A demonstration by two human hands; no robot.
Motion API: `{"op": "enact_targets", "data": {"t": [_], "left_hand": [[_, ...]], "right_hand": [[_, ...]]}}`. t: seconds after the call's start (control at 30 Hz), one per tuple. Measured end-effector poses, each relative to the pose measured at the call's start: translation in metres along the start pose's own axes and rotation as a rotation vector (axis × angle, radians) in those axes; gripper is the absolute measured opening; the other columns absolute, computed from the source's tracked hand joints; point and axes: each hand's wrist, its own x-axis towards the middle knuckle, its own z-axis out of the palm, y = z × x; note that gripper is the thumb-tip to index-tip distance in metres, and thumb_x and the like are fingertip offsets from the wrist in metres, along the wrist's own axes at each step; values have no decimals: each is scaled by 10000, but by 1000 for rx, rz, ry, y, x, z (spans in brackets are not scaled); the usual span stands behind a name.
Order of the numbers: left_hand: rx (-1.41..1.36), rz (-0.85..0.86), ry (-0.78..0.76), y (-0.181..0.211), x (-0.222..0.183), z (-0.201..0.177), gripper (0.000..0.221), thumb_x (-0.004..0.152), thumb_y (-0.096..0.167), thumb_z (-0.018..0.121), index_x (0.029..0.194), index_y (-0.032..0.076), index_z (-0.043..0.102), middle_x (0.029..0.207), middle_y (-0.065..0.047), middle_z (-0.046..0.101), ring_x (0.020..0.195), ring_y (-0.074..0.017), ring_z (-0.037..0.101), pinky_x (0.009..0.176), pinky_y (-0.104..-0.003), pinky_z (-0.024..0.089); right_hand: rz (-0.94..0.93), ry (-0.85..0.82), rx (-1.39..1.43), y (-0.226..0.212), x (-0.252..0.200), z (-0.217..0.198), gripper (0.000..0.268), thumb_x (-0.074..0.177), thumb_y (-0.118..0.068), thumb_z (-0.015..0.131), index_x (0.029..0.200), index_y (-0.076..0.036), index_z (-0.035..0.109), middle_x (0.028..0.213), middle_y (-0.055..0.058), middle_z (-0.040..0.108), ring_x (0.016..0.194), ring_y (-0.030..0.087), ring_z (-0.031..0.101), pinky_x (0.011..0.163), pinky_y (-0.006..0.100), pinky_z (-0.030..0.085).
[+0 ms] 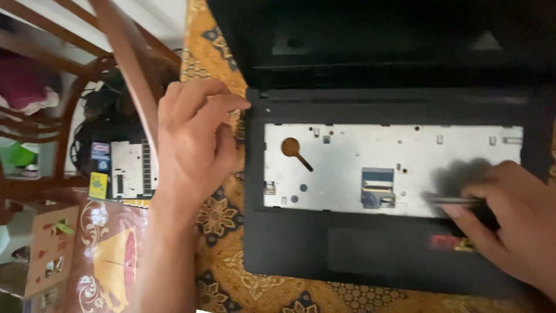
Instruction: Detaching a laptop keyboard by prying it from the top case and carefully disconnecting the ribbon cable from the motherboard using precision tools.
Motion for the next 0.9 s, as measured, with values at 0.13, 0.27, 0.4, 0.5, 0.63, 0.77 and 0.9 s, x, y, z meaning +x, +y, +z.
{"op": "enact_targets", "data": {"t": [0.13, 0.27, 0.4, 0.5, 0.63, 0.77, 0.9], "left_hand": [[-47, -8, 40, -3, 1, 0, 388, 720, -231, 460, 908, -6, 714, 996, -129, 632, 894, -290, 577, 740, -426, 345], [-42, -17, 15, -4, -2, 2, 364, 812, -233, 475, 1002, -7, 688, 1065, -140, 605, 794, -309, 500, 717, -432, 368], [-88, -39, -57, -5, -5, 3, 401, 797, -199, 457, 1026, 22, 700, 1097, -128, 631, 878, -337, 563, 798, -446, 437], [-114, -7, -78, -7, -4, 3, 408, 786, -215, 457, 995, 32, 706, 1093, -139, 626, 884, -342, 570, 784, -443, 437], [-112, 50, -116, -8, -7, 4, 360, 901, -220, 495, 962, 68, 702, 1114, -116, 595, 788, -290, 460, 737, -418, 399], [-149, 97, -103, -6, -5, 0, 379, 888, -261, 497, 874, 65, 690, 1104, -150, 609, 803, -318, 499, 780, -438, 418], [-330, 47, -298, -2, -8, -12, 405, 818, -186, 510, 794, 137, 753, 1054, -90, 590, 846, -306, 487, 768, -427, 406]], "right_hand": [[78, 177, 99, 16, 0, 26, 457, 830, -459, 659, 526, -117, 647, 655, 66, 565, 725, 205, 620, 762, 333, 462], [-77, 384, 207, 24, -2, 36, 486, 888, -384, 667, 548, -73, 513, 561, 92, 412, 564, 242, 483, 686, 392, 380], [-152, 537, 358, 30, -5, 49, 306, 861, -271, 724, 902, -13, 563, 789, 138, 517, 624, 260, 488, 700, 380, 410], [-135, 504, 319, 35, 0, 57, 308, 840, -286, 737, 823, -38, 557, 704, 116, 505, 622, 251, 472, 709, 388, 396], [25, 338, 138, 32, 3, 50, 452, 854, -428, 684, 559, -105, 572, 570, 70, 494, 618, 211, 497, 765, 362, 417], [-165, 519, 354, 27, -1, 49, 348, 869, -216, 715, 697, -10, 493, 629, 120, 443, 650, 278, 440, 747, 414, 374], [-54, 509, 504, 43, 0, 92, 330, 922, -168, 721, 781, 21, 490, 755, 139, 431, 726, 275, 418, 779, 413, 363]]}}
